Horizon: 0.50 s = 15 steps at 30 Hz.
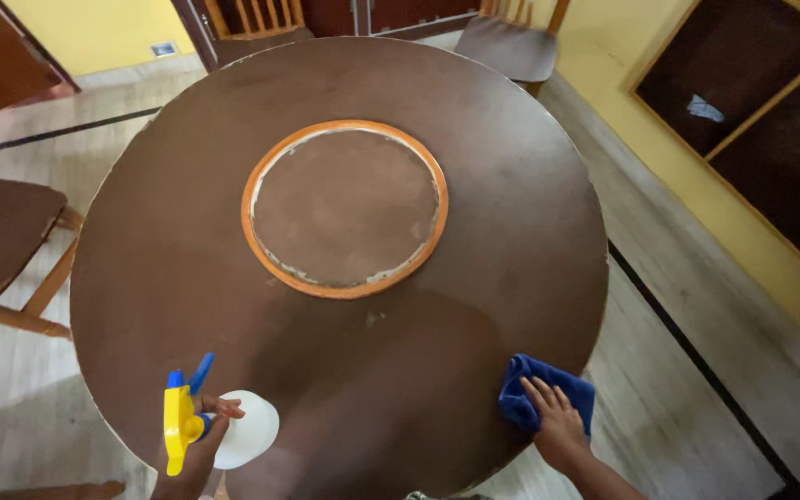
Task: The person cleans a round brown table by spraying a cleaning solution from a yellow and white spray bottle and wiping the surface with a blue cloth. The person moves around the table, repeatedly spraying and wiping different sections to remove dirt and grime.
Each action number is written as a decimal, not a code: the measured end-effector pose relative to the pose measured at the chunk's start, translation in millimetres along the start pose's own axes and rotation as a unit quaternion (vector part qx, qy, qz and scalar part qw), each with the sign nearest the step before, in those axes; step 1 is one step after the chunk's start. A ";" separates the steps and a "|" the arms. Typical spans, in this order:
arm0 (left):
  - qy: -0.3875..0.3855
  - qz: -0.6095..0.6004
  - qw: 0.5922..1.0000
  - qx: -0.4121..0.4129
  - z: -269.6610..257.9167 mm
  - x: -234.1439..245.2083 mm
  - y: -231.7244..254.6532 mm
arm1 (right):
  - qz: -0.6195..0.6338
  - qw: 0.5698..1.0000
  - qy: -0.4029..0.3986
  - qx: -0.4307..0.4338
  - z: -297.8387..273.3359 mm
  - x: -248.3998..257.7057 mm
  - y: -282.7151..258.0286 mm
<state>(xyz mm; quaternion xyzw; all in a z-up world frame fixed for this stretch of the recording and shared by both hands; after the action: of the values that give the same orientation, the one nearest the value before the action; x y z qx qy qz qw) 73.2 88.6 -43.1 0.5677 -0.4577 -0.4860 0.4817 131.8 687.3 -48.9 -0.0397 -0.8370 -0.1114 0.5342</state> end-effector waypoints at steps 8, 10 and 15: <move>0.035 0.012 0.999 0.003 -21.5 -28.9 8.0 | -0.025 0.996 0.075 0.037 19.1 -1.0 4.6; 0.046 -0.021 0.999 -0.009 -25.3 -34.2 4.3 | -0.041 0.995 0.083 0.045 25.2 -4.0 6.0; 0.030 -0.069 0.993 -0.092 -33.2 -51.2 -4.1 | -0.061 0.993 0.080 0.068 37.7 -2.2 6.1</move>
<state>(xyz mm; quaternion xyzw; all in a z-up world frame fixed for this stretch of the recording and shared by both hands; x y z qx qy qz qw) 100.8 143.1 -39.4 0.5657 -0.3564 -0.5406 0.5107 100.5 702.0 -65.2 0.0571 -0.7979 -0.0899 0.5933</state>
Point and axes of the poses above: each hand's wrist, its own z-axis towards the middle knuckle, its own x-axis out of the back of the hand, y = z × x, the point moved 1 cm from there along z, towards the middle knuckle, and after that the axes turned 14 degrees about -z, right-handed, at the moved point
